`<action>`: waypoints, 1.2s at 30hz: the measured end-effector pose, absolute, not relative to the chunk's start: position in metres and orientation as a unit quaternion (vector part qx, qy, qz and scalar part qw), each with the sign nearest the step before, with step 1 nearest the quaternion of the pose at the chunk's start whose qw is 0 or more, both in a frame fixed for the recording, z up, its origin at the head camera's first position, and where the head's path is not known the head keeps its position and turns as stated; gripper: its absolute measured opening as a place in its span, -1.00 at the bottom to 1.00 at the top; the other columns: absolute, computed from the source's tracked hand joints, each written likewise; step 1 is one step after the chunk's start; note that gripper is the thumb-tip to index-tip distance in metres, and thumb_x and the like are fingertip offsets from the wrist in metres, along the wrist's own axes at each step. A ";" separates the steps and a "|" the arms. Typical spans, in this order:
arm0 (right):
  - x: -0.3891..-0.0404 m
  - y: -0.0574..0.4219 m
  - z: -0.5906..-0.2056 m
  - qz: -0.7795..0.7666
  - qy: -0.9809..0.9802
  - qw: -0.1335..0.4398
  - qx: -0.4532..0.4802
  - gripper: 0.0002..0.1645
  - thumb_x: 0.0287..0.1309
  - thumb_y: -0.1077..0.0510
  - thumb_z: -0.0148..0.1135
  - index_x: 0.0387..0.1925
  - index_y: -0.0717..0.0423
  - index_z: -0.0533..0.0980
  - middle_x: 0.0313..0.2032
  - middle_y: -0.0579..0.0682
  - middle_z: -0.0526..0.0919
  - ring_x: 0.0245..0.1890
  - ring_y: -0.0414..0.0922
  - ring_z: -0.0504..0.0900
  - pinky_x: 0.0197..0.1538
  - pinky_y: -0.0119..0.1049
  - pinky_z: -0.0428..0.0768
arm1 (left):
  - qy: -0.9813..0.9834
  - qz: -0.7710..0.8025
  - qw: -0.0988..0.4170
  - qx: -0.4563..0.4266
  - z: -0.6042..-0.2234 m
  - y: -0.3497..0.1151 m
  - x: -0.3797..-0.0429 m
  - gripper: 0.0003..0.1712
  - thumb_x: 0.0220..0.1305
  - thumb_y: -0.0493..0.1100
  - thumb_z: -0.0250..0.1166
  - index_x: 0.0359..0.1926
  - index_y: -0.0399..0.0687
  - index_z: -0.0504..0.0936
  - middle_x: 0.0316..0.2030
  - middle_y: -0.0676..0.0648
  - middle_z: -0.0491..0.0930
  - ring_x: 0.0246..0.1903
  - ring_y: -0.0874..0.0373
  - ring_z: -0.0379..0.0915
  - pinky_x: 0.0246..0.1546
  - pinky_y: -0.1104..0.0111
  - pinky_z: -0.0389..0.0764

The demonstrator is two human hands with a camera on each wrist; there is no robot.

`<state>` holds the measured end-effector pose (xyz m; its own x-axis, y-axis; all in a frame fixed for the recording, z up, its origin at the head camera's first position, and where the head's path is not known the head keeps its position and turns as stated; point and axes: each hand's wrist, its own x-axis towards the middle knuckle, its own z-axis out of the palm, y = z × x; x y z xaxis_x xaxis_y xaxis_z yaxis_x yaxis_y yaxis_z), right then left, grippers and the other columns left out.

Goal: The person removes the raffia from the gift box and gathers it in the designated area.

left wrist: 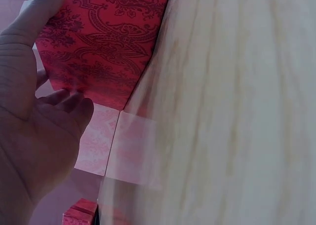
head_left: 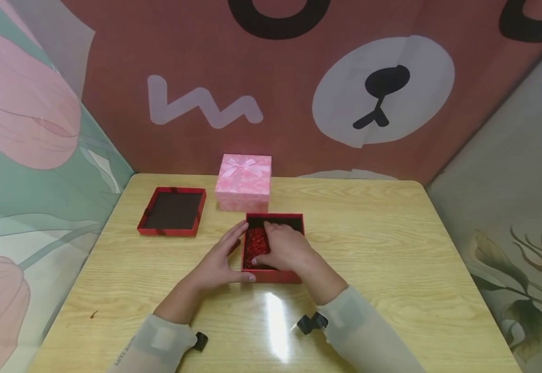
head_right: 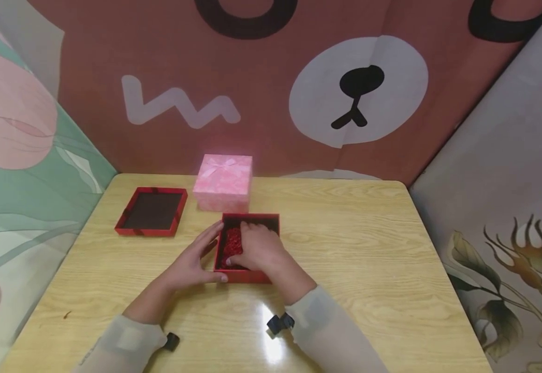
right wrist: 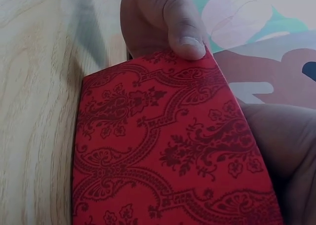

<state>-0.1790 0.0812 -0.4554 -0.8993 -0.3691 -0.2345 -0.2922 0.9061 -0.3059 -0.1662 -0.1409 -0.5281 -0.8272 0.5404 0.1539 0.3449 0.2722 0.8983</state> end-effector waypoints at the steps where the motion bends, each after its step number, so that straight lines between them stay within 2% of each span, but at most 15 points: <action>1: -0.179 0.081 -0.456 -0.128 0.966 0.149 -0.170 0.31 0.08 -0.44 0.45 0.56 0.29 0.18 0.46 0.19 0.39 0.43 0.20 0.38 0.46 0.09 0.40 | 0.792 0.534 0.093 0.280 -0.528 -0.141 -0.166 0.44 -0.09 0.02 0.74 0.67 0.15 -0.01 0.64 0.11 -0.11 0.60 0.09 -0.12 0.52 0.12 0.22; 4: -0.182 0.079 -0.457 -0.123 0.964 0.169 -0.166 0.35 0.06 -0.49 0.42 0.56 0.30 0.17 0.45 0.23 0.39 0.40 0.23 0.42 0.43 0.11 0.44 | 0.793 0.531 0.092 0.284 -0.527 -0.140 -0.166 0.45 -0.09 0.01 0.74 0.67 0.11 -0.02 0.65 0.06 -0.11 0.60 0.03 -0.12 0.51 0.08 0.23; 9: -0.186 0.078 -0.462 -0.118 0.958 0.207 -0.163 0.44 0.00 -0.57 0.39 0.59 0.28 0.10 0.47 0.26 0.34 0.42 0.25 0.39 0.45 0.09 0.41 | 0.790 0.535 0.095 0.282 -0.526 -0.139 -0.166 0.43 -0.08 -0.01 0.74 0.67 0.10 0.00 0.65 0.05 -0.10 0.60 0.03 -0.12 0.51 0.06 0.23; 15: -0.190 0.077 -0.469 -0.104 0.954 0.230 -0.164 0.44 0.00 -0.57 0.39 0.63 0.17 0.06 0.49 0.23 0.31 0.45 0.27 0.32 0.46 0.14 0.39 | 0.784 0.545 0.094 0.280 -0.527 -0.137 -0.167 0.43 -0.10 -0.15 0.75 0.67 0.09 0.01 0.64 0.06 -0.08 0.60 0.06 -0.11 0.52 0.05 0.21; 20: -0.192 0.077 -0.471 -0.085 0.950 0.232 -0.189 0.35 0.04 -0.53 0.40 0.63 0.08 0.10 0.49 0.20 0.31 0.46 0.27 0.29 0.43 0.24 0.39 | 0.777 0.557 0.094 0.278 -0.520 -0.135 -0.164 0.42 -0.12 -0.30 0.73 0.65 -0.10 0.00 0.64 -0.12 -0.10 0.60 -0.07 -0.12 0.52 -0.08 0.17; 23: -0.194 0.077 -0.472 -0.087 0.946 0.229 -0.213 0.31 0.05 -0.50 0.42 0.62 0.05 0.14 0.48 0.17 0.34 0.46 0.24 0.30 0.42 0.26 0.39 | 0.772 0.563 0.099 0.277 -0.506 -0.134 -0.159 0.39 -0.10 -0.33 0.71 0.64 -0.21 0.01 0.63 -0.23 -0.09 0.59 -0.14 -0.11 0.51 -0.14 0.16; 28: -0.196 0.078 -0.473 -0.114 0.934 0.236 -0.244 0.22 0.09 -0.41 0.45 0.60 0.04 0.19 0.47 0.14 0.37 0.46 0.16 0.32 0.45 0.09 0.41 | 0.773 0.562 0.104 0.274 -0.491 -0.133 -0.155 0.35 -0.08 -0.30 0.71 0.62 -0.27 0.04 0.62 -0.26 -0.05 0.58 -0.16 -0.07 0.49 -0.14 0.20; 36: -0.199 0.078 -0.474 -0.145 0.913 0.238 -0.297 0.06 0.17 -0.31 0.44 0.50 0.20 0.32 0.35 0.11 0.52 0.36 -0.02 0.47 0.42 -0.15 0.46 | 0.773 0.566 0.103 0.268 -0.492 -0.134 -0.154 0.34 -0.09 -0.33 0.70 0.61 -0.29 0.05 0.61 -0.28 -0.03 0.57 -0.18 -0.05 0.49 -0.17 0.18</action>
<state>-0.1988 0.0776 -0.4745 -0.7099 -0.6121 -0.3485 -0.4745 0.7813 -0.4056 -0.1543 -0.1337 -0.4920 -0.8355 0.5302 0.1442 0.2976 0.2159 0.9300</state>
